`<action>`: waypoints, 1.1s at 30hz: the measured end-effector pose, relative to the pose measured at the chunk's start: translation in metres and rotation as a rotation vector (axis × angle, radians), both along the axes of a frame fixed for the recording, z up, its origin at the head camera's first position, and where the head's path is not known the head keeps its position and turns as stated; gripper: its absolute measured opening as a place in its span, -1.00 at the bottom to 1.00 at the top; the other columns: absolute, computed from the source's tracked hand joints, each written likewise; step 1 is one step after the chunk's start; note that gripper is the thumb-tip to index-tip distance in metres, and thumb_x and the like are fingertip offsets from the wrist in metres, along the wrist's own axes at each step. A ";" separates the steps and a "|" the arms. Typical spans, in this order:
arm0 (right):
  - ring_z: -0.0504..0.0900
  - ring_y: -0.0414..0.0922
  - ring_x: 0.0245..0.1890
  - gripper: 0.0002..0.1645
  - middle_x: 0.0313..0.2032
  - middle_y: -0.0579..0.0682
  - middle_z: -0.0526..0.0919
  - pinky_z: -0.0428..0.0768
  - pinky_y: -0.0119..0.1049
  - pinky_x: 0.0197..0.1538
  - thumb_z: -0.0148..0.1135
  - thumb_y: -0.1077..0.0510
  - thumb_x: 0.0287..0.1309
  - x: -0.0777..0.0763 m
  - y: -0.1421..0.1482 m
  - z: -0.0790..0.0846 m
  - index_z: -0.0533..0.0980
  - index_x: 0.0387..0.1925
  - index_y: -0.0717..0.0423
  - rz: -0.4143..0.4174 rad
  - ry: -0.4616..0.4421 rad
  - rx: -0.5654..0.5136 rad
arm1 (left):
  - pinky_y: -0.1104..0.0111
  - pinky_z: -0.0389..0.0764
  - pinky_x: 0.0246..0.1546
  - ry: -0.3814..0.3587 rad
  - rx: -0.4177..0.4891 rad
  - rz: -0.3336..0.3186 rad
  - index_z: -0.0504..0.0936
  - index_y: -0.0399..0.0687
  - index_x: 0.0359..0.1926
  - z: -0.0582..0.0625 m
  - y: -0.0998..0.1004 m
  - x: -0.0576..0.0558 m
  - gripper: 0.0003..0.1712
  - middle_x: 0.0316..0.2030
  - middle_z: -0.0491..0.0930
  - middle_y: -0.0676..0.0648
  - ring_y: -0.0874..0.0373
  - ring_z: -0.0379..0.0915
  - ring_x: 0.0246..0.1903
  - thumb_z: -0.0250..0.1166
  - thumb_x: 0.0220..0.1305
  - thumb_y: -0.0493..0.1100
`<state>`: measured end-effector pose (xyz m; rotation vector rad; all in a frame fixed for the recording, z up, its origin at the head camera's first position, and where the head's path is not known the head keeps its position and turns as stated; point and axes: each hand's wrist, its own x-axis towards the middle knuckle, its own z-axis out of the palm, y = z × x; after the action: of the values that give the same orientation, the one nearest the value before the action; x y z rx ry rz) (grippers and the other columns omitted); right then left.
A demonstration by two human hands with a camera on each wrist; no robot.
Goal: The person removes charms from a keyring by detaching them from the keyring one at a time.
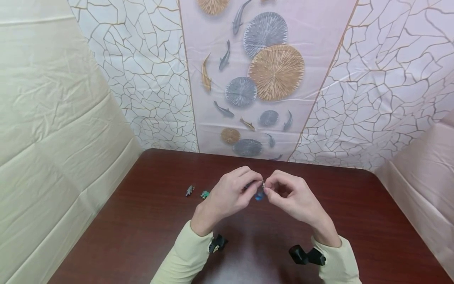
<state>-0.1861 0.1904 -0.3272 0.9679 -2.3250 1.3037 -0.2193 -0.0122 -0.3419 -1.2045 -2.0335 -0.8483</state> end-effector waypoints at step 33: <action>0.42 -0.31 -0.60 -0.65 -0.49 -0.11 0.47 0.39 -0.49 -0.60 0.22 0.62 -0.04 -0.008 -0.003 -0.006 0.55 -0.36 0.15 0.093 0.137 -0.117 | 0.59 0.46 -0.34 -0.198 0.031 0.033 0.68 0.03 -0.22 0.001 -0.004 0.003 -0.89 -0.35 0.59 0.14 0.38 0.42 -0.40 0.21 0.34 -0.17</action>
<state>-0.1943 0.1877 -0.3330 1.1017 -2.0995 1.3473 -0.2160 -0.0158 -0.3404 -1.1042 -2.1816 -1.0142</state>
